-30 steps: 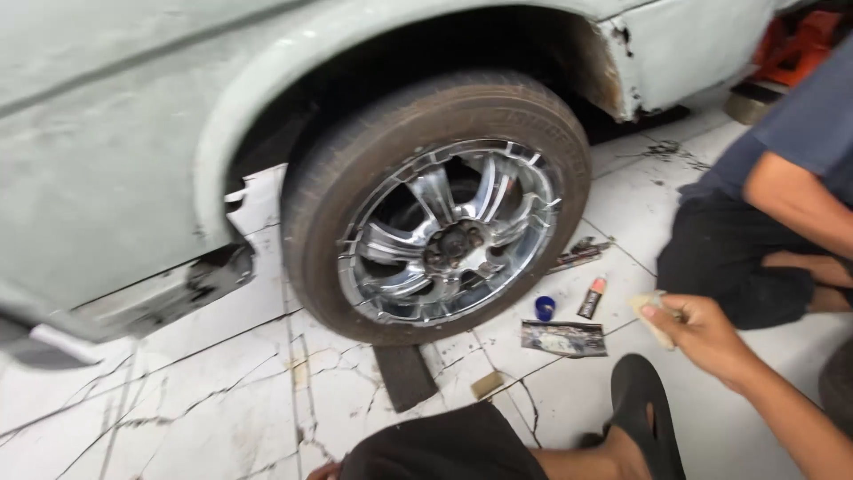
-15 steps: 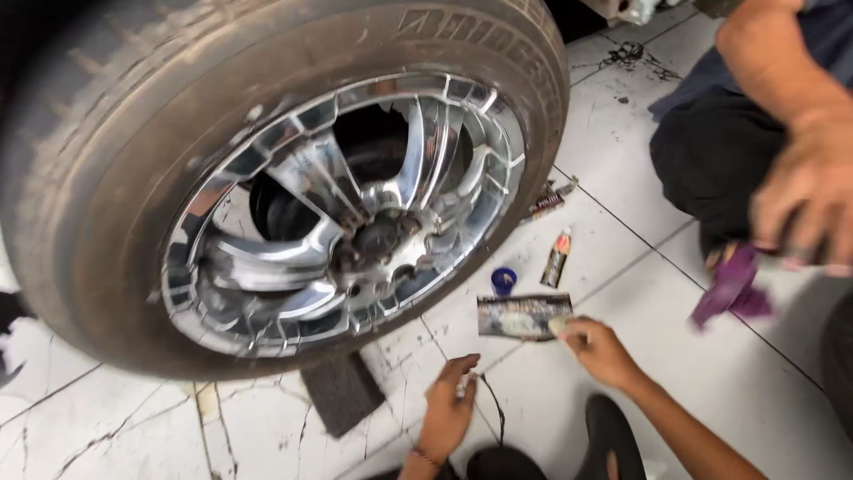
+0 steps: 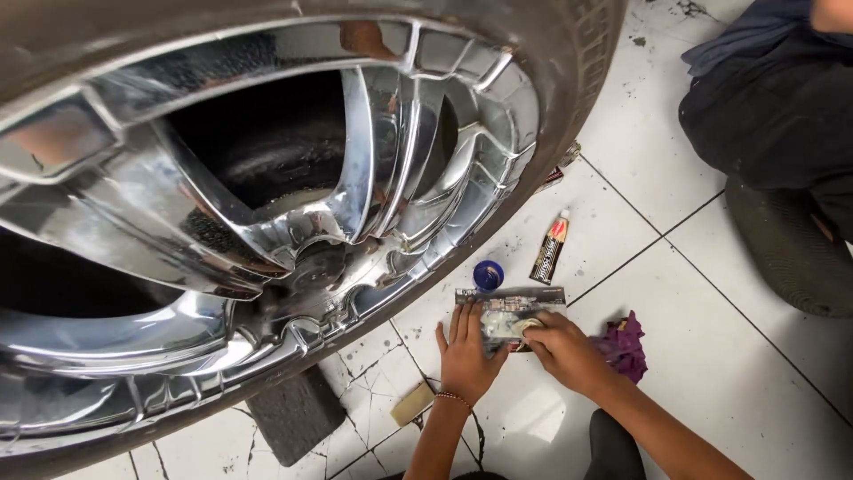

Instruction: Polishing a chrome car wheel rim using a cloth and metal polish.

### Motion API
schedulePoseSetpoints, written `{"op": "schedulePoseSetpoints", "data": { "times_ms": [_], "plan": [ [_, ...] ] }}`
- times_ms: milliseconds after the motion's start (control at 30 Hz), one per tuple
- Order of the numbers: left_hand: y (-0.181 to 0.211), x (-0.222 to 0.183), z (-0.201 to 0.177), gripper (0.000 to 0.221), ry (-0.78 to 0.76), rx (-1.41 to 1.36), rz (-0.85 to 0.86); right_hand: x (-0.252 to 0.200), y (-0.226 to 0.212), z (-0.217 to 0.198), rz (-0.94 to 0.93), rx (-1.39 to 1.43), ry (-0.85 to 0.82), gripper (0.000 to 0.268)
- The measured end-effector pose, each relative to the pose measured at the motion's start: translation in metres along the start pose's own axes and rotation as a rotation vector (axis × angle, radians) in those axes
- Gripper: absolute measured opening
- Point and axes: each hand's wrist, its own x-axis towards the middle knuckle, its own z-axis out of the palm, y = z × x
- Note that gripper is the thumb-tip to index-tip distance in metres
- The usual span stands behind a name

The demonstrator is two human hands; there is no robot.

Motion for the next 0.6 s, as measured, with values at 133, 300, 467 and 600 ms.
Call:
{"op": "schedulePoseSetpoints", "data": {
  "times_ms": [133,300,467,600],
  "plan": [
    [-0.01,0.001,0.0,0.098,-0.022,0.001,-0.005,0.023,0.009,0.01,-0.063,-0.104,-0.112,0.006],
    [-0.017,0.018,-0.026,0.11,-0.139,-0.011,0.048,0.059,-0.016,-0.009,-0.283,-0.116,-0.124,0.016],
    [-0.028,0.023,-0.049,0.115,-0.251,-0.025,0.083,0.074,-0.016,-0.004,-0.296,-0.26,-0.25,0.031],
    [-0.027,0.024,-0.048,0.123,-0.326,-0.079,0.106,0.07,-0.016,-0.003,-0.21,-0.256,-0.259,0.037]
  ]
}}
